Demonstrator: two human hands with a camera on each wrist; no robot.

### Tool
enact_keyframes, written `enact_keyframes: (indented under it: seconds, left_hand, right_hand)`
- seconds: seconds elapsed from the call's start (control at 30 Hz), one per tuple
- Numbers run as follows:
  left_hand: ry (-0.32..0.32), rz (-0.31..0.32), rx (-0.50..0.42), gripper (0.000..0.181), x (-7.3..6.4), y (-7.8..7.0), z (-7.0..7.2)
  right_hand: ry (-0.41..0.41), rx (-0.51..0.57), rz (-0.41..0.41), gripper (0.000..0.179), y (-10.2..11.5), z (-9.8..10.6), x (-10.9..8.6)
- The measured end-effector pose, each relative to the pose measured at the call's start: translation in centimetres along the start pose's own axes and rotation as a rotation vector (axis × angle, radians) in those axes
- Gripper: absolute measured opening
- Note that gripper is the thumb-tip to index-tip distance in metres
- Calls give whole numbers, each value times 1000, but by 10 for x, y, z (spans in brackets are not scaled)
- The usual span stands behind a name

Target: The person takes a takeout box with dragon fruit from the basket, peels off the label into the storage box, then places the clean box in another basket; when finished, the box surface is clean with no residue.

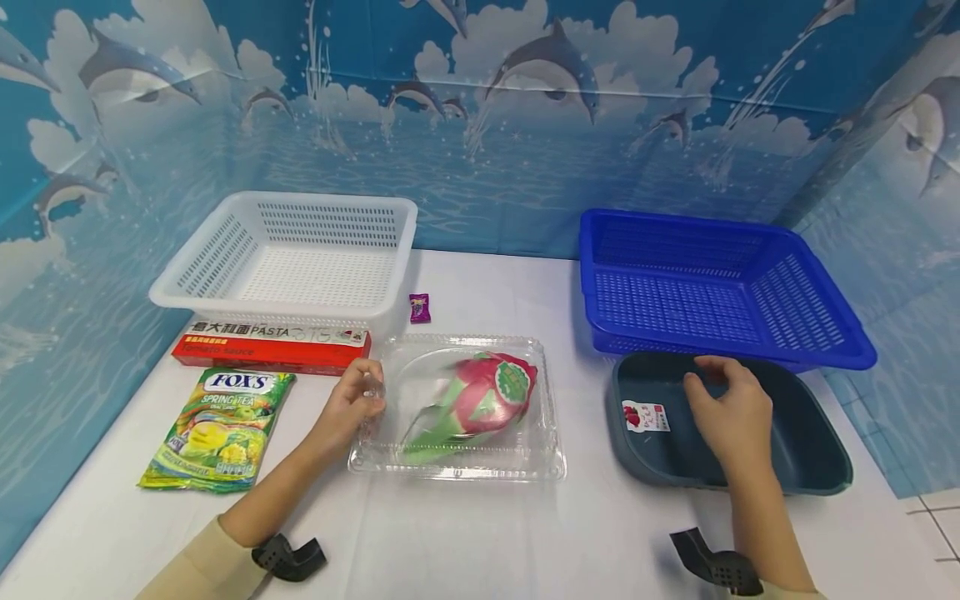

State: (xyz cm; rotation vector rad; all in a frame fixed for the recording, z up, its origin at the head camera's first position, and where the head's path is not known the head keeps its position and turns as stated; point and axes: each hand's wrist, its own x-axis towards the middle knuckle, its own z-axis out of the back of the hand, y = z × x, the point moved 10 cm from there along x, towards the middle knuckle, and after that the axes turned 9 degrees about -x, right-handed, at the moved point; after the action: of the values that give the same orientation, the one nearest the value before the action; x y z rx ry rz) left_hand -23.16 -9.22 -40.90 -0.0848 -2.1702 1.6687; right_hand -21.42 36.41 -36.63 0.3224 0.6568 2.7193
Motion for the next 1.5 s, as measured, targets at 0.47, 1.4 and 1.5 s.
enact_keyframes:
  seconds: [0.47, 1.4, 1.5]
  left_hand:
    - [-9, -63, -19, 28, 1, -20, -5]
    - [-92, -87, -109, 29, 49, -60, -34]
    - [-92, -127, -122, 29, 59, -67, -38]
  right_hand:
    - [-290, 278, -291, 30, -38, 26, 23]
    - [-101, 1199, -472, 36, -51, -14, 37]
    - [-131, 1149, -466, 34, -58, -16, 41]
